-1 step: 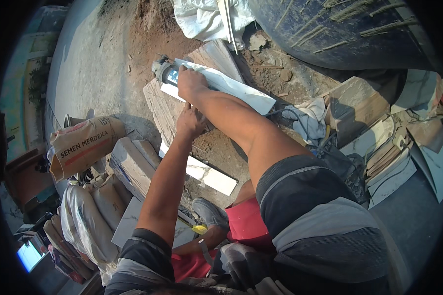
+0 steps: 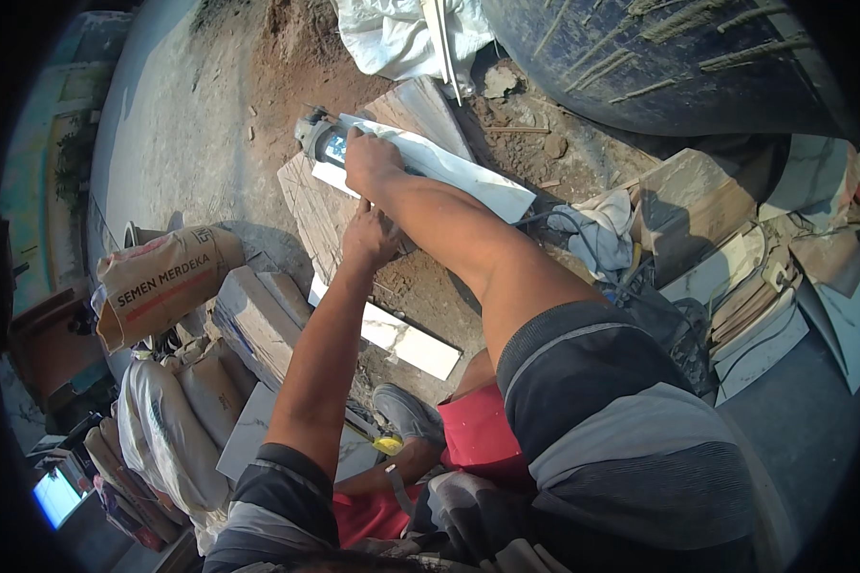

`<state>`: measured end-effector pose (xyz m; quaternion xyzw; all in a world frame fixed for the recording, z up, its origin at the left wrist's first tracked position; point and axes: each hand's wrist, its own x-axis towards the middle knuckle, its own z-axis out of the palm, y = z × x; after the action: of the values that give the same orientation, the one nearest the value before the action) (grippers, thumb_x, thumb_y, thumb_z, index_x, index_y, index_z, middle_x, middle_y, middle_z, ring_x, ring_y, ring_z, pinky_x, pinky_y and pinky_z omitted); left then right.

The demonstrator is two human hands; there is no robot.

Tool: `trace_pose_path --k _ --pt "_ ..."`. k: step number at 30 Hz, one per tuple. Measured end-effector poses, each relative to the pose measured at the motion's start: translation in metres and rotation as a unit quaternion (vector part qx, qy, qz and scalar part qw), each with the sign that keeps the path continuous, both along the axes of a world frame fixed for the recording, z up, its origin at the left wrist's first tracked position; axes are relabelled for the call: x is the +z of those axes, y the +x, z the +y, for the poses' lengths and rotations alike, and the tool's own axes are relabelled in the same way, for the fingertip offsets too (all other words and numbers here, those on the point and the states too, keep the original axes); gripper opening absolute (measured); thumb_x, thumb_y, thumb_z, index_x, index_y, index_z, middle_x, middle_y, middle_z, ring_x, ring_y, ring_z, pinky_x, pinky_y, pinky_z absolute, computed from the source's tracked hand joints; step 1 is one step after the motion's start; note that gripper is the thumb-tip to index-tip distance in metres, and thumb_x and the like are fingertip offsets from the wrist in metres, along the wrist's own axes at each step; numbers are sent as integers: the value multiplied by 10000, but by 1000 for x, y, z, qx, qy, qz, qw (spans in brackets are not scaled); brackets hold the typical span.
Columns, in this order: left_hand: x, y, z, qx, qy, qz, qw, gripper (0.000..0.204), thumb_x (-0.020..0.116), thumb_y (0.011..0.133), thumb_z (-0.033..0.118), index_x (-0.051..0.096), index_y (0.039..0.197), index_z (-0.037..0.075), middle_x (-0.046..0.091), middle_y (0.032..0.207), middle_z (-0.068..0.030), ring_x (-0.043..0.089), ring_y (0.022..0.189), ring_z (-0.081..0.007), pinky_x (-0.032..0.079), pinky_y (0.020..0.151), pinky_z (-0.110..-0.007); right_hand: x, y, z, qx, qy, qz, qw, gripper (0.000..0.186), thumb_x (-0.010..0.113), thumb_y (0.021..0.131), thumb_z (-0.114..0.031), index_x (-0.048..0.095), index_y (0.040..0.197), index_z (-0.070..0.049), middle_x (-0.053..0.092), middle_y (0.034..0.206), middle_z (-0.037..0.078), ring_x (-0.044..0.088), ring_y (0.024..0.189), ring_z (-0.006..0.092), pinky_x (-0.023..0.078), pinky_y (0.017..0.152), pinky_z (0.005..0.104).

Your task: The person measures and marks a tile using a measuring tape and a pen, then cuts the tile using an angle grinder.

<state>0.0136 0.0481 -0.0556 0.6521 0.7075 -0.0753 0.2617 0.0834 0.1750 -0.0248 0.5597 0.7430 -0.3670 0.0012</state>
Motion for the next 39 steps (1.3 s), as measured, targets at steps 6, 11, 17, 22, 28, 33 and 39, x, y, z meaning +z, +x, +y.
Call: trace_pose_path --k 6,11,17,22,28,33,39 --pt "-5 -2 -1 -11 -1 14 1000 653 627 884 353 376 1464 187 310 1558 -181 522 1252 -442 492 1004 -481 1 0 0 0 -1 -2 1000 637 745 797 -171 424 1314 14 612 1221 223 651 1121 319 543 927 380" --pt "-3 -2 -1 -3 -3 7 1000 666 631 882 356 371 1473 192 303 1566 -176 525 1253 -439 489 1010 -475 2 0 0 4 -8 4 1000 633 742 800 -171 423 1314 13 611 1226 225 648 1128 319 541 930 380" --pt "3 1 0 3 -15 9 1000 678 636 879 357 366 1479 194 296 1572 -175 513 1268 -436 483 1020 -470 3 0 1 5 -13 3 1000 634 740 801 -169 420 1316 15 613 1222 226 648 1127 320 540 932 382" --pt "8 3 0 12 -19 19 1000 681 632 879 361 361 1481 193 295 1573 -174 505 1279 -433 481 1023 -469 3 0 0 1 -14 7 1000 622 735 804 -164 423 1313 12 613 1223 224 644 1133 322 537 937 386" --pt "11 5 2 17 -34 16 999 677 625 882 381 366 1476 187 292 1577 -170 511 1276 -426 485 1019 -466 3 1 0 0 -16 5 1000 619 733 806 -161 425 1316 9 614 1224 223 642 1138 321 534 943 389" --pt "12 5 2 22 -22 8 999 670 638 874 364 380 1467 193 303 1572 -159 532 1257 -406 498 1000 -468 3 0 0 -4 -20 1 1000 607 729 809 -154 427 1310 7 618 1223 223 638 1145 325 532 950 391" --pt "11 4 1 18 -7 0 1000 667 658 858 324 398 1458 188 329 1553 -154 544 1237 -401 510 979 -471 1 1 -2 -13 -13 16 1000 621 731 760 -133 436 1283 25 638 1168 240 642 1124 350 533 946 421"
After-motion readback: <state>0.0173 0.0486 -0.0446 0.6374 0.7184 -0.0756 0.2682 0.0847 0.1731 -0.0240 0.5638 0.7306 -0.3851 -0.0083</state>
